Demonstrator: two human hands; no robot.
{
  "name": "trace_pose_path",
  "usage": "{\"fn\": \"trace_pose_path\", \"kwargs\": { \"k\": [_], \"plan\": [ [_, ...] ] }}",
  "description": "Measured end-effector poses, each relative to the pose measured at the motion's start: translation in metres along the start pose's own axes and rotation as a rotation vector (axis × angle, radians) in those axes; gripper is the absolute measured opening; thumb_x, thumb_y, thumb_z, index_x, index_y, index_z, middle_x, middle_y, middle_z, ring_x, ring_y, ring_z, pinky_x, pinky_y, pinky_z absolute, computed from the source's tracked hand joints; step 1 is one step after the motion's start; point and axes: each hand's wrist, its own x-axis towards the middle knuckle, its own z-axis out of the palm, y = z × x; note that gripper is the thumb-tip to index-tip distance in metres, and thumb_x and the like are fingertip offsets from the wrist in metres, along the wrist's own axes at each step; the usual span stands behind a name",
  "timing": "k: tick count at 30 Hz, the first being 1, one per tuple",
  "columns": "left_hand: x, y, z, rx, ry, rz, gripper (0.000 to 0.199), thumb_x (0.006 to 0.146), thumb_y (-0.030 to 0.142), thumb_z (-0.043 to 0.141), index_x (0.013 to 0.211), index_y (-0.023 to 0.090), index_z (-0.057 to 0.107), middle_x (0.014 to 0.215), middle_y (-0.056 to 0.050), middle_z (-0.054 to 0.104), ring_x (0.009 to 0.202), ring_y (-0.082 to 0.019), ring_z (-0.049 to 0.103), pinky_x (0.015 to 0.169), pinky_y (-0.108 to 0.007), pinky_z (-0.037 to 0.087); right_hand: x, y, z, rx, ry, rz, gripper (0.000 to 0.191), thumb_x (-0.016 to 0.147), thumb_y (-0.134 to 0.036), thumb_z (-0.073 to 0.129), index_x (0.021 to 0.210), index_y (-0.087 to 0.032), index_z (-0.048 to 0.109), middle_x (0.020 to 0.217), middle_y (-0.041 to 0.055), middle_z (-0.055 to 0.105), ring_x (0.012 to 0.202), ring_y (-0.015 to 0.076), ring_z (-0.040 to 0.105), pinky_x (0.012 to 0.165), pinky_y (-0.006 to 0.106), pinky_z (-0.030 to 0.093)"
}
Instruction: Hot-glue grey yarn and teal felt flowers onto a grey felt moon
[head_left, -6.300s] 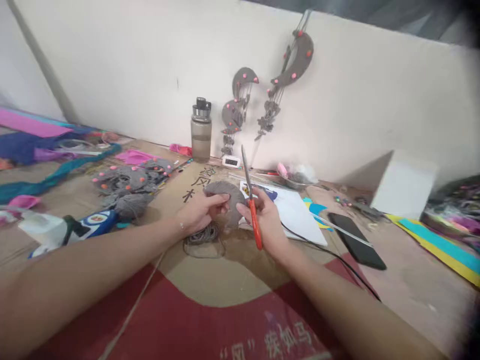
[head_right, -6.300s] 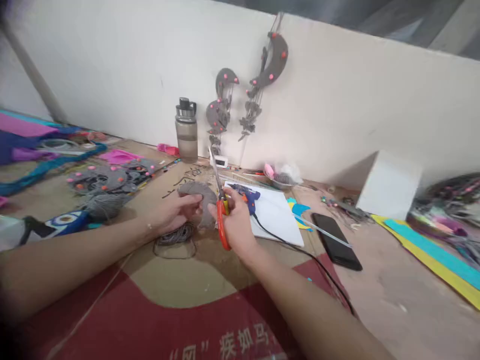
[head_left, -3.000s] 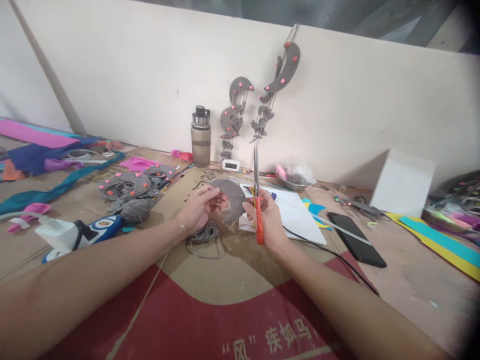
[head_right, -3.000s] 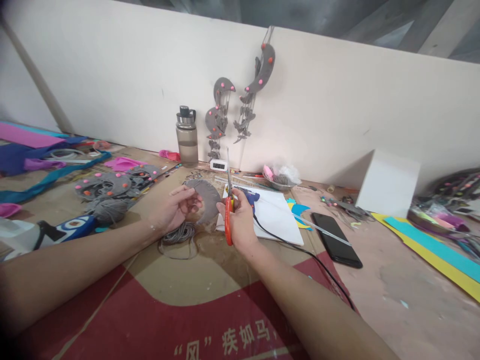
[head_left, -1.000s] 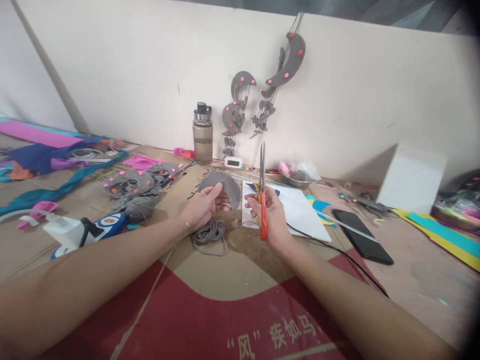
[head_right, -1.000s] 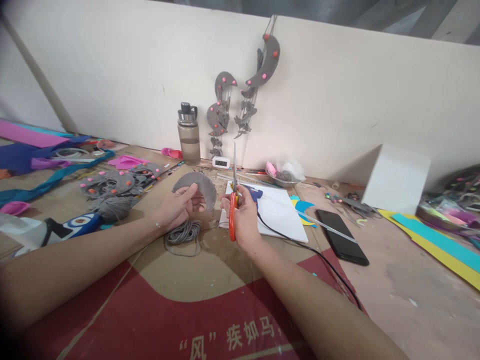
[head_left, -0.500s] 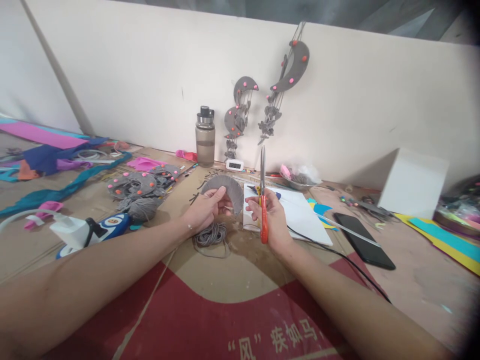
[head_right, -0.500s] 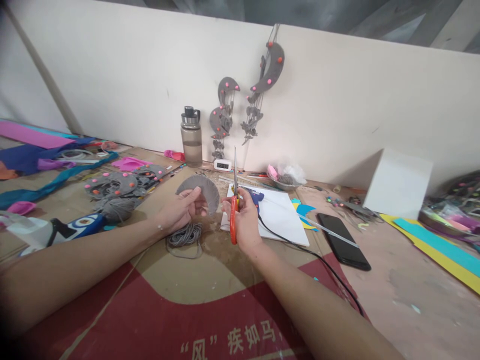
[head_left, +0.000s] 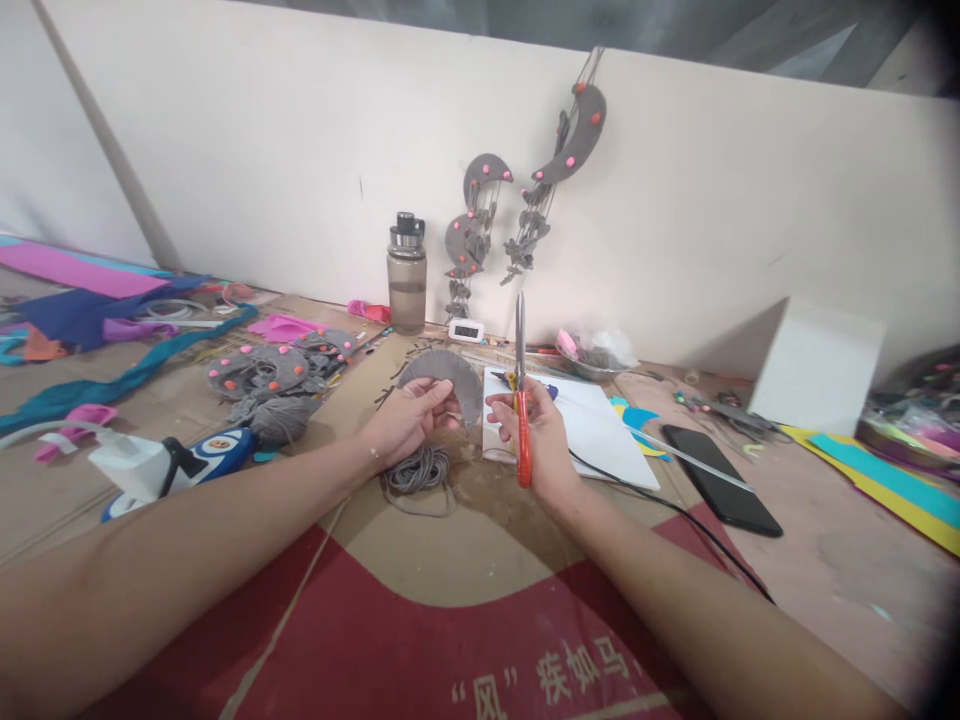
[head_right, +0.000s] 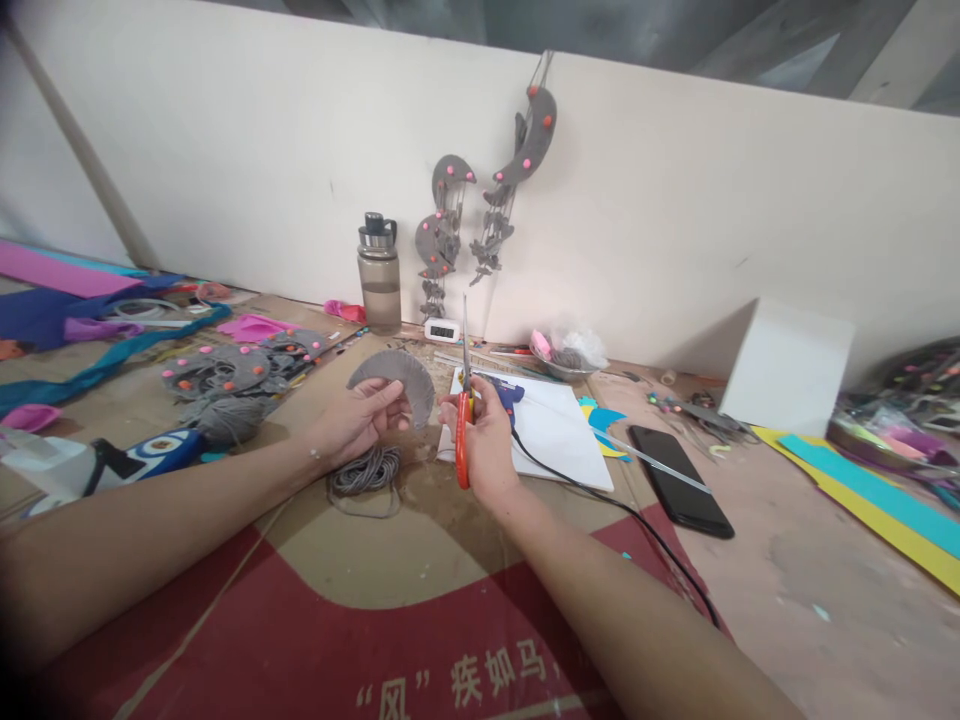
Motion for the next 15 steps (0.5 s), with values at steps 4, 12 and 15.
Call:
{"fn": "trace_pose_path", "kwargs": {
  "k": [4,12,15],
  "plan": [
    [-0.0009,0.001,0.001,-0.004,0.01,-0.007,0.026,0.064,0.024,0.079,0.071,0.014,0.056,0.068,0.001,0.064,0.064,-0.012,0.063,0.052,-0.023,0.049,0.0015,0.0034,-0.0012,-0.031,-0.001,-0.014,0.057,0.06,-0.037,0.076,0.106,-0.021,0.047,0.082,-0.0004,0.064,0.065,0.0126,0.059,0.051,0.023,0.04],
    [0.0003,-0.0019,-0.0013,0.033,0.001,-0.005,0.026,0.063,0.027,0.079,0.074,0.014,0.059,0.07,-0.002,0.066,0.063,-0.013,0.063,0.052,-0.023,0.049,0.0014,0.0069,-0.0022,-0.05,-0.026,-0.02,0.055,0.063,-0.034,0.075,0.109,-0.022,0.047,0.083,-0.0016,0.063,0.066,0.0117,0.058,0.053,0.023,0.041],
    [-0.0005,-0.0032,-0.0002,0.061,0.016,-0.004,0.029,0.06,0.029,0.081,0.072,0.014,0.059,0.065,-0.001,0.065,0.062,-0.013,0.062,0.05,-0.023,0.048,0.0028,0.0104,-0.0038,-0.064,-0.043,-0.017,0.056,0.062,-0.03,0.076,0.11,-0.023,0.047,0.084,-0.0022,0.062,0.067,0.0117,0.058,0.052,0.022,0.04]
  ]
}}
